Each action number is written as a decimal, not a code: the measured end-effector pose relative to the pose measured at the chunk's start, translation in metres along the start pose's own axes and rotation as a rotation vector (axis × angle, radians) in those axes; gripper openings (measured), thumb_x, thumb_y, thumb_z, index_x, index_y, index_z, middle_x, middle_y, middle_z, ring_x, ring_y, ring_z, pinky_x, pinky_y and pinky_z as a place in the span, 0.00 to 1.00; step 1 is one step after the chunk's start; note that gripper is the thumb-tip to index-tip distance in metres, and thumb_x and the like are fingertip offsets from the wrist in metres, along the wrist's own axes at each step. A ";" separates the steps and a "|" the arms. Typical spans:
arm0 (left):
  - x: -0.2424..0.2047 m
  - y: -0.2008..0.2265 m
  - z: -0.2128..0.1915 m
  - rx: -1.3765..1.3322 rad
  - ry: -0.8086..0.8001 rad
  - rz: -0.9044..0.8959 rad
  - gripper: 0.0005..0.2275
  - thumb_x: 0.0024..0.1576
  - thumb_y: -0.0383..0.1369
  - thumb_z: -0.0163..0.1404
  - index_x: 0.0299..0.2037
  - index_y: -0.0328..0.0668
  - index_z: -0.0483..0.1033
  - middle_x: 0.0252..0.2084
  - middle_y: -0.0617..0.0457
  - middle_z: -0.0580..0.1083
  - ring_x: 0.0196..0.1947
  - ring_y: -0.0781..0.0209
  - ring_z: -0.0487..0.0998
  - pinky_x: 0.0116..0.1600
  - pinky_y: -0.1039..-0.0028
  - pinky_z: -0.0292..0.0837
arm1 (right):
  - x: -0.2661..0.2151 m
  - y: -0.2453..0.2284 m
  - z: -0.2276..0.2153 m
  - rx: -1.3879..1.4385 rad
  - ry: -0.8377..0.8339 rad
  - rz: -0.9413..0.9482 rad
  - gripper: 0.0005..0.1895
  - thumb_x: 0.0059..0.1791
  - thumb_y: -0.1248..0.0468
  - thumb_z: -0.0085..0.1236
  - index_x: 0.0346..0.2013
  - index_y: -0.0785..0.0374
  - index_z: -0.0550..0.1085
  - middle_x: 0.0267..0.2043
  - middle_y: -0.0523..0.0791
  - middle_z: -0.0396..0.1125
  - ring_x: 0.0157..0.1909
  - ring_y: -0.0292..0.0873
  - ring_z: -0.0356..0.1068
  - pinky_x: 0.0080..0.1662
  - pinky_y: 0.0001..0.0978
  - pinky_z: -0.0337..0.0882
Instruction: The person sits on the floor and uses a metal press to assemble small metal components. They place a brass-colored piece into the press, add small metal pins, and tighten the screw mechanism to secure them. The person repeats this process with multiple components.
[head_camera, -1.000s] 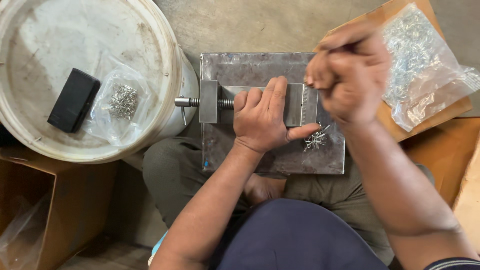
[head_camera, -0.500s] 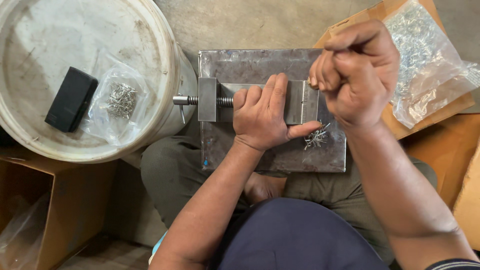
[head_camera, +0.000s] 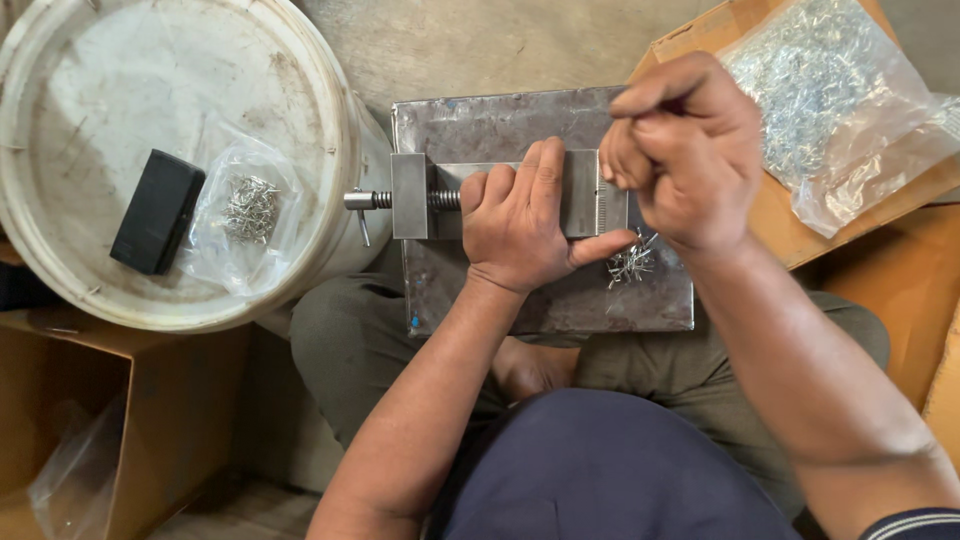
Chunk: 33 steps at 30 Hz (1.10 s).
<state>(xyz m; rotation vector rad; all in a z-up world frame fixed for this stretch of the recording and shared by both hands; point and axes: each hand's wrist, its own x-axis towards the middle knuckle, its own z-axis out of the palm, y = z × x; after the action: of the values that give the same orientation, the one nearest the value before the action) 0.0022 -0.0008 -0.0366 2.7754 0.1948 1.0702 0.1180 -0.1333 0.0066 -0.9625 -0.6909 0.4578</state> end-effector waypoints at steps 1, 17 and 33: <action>0.000 -0.001 0.000 0.004 0.001 0.003 0.48 0.48 0.75 0.45 0.55 0.30 0.74 0.51 0.49 0.78 0.36 0.56 0.73 0.47 0.66 0.63 | -0.002 -0.004 0.000 0.025 0.005 -0.013 0.07 0.56 0.73 0.40 0.44 0.68 0.69 0.21 0.43 0.60 0.19 0.34 0.57 0.30 0.32 0.66; 0.000 -0.002 0.001 -0.036 0.014 0.005 0.49 0.47 0.76 0.46 0.57 0.31 0.73 0.51 0.50 0.77 0.36 0.56 0.73 0.46 0.67 0.64 | -0.016 -0.002 -0.003 0.049 -0.143 -0.009 0.08 0.57 0.75 0.40 0.47 0.69 0.68 0.24 0.45 0.61 0.22 0.35 0.57 0.34 0.30 0.65; -0.005 -0.003 0.005 -0.011 -0.023 0.008 0.48 0.51 0.75 0.40 0.60 0.31 0.71 0.53 0.51 0.76 0.38 0.57 0.73 0.48 0.64 0.63 | -0.022 -0.012 0.000 0.048 -0.220 0.093 0.05 0.57 0.70 0.46 0.46 0.67 0.69 0.24 0.43 0.63 0.24 0.33 0.59 0.31 0.27 0.64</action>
<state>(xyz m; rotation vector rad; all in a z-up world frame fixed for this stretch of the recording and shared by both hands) 0.0015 0.0009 -0.0442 2.7790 0.1751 1.0377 0.1031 -0.1537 0.0095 -0.9095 -0.8321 0.6662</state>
